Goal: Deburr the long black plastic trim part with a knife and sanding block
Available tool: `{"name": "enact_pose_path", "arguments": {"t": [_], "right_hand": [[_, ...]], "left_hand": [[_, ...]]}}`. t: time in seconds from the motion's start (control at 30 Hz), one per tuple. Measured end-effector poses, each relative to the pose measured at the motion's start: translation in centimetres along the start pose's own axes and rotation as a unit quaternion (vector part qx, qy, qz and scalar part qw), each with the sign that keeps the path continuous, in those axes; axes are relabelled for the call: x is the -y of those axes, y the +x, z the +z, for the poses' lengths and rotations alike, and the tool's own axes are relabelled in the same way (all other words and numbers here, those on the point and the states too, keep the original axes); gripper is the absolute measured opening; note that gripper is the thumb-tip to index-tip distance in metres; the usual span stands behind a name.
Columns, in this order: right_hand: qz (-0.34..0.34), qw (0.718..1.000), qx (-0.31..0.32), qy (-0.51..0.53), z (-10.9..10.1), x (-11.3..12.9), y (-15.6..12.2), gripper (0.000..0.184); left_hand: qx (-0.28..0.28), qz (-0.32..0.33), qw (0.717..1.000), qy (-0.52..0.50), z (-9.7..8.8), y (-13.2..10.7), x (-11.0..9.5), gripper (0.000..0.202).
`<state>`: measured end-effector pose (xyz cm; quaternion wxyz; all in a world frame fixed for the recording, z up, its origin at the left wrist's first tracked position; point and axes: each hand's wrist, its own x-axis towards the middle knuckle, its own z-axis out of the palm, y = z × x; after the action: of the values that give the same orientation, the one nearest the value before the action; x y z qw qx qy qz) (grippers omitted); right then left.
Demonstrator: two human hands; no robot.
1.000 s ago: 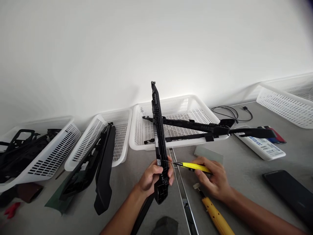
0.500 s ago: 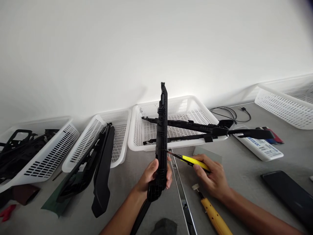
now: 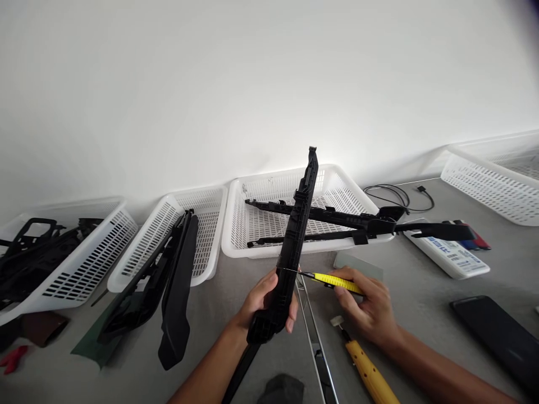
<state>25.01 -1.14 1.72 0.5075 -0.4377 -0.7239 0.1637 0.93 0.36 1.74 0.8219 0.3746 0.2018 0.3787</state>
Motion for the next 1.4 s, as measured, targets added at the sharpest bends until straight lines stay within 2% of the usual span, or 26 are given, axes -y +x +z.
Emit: {"name": "enact_pose_path", "arguments": {"t": [0.13,0.23,0.4,0.47,0.6,0.7,0.97,1.13,1.23,1.4], "right_hand": [[-0.011,1.0,-0.02,-0.005,0.0,0.0,-0.1,0.012],[-0.026,1.0,0.001,0.001,0.0,-0.1,-0.1,0.013],[0.004,0.999,-0.028,-0.026,0.2,-0.3,0.0,0.012],[0.007,0.999,-0.029,-0.023,0.2,-0.3,0.1,0.012],[-0.025,1.0,0.017,0.008,0.1,-0.1,0.1,0.015],[-0.036,0.999,0.025,0.003,0.1,0.0,0.2,0.017],[-0.046,0.998,0.039,-0.015,-0.1,-0.3,-0.1,0.016],[-0.025,0.999,0.04,-0.005,0.2,0.0,-0.1,0.014],[-0.015,0.999,0.035,-0.012,0.4,0.4,-0.2,0.016],[-0.036,0.998,0.016,-0.04,-0.3,0.8,-0.6,0.016]], "left_hand": [[-0.002,0.0,1.0,0.001,-0.1,0.0,0.1,0.051],[-0.005,-0.002,1.0,0.013,-0.1,0.1,0.1,0.055],[-0.01,0.001,1.0,0.016,0.2,0.3,0.0,0.054],[-0.009,0.002,1.0,0.011,0.3,0.3,-0.1,0.049],[-0.012,0.007,1.0,0.0,0.3,0.3,0.0,0.033],[-0.015,0.014,1.0,-0.009,0.1,0.2,0.3,0.029],[-0.018,0.014,0.999,-0.034,-0.2,0.1,1.0,0.031],[-0.033,0.01,0.999,-0.023,0.1,0.2,0.5,0.034],[-0.046,0.006,0.999,-0.011,0.2,0.3,0.1,0.049],[-0.072,0.019,0.997,-0.003,0.4,0.2,-0.1,0.049]]}}
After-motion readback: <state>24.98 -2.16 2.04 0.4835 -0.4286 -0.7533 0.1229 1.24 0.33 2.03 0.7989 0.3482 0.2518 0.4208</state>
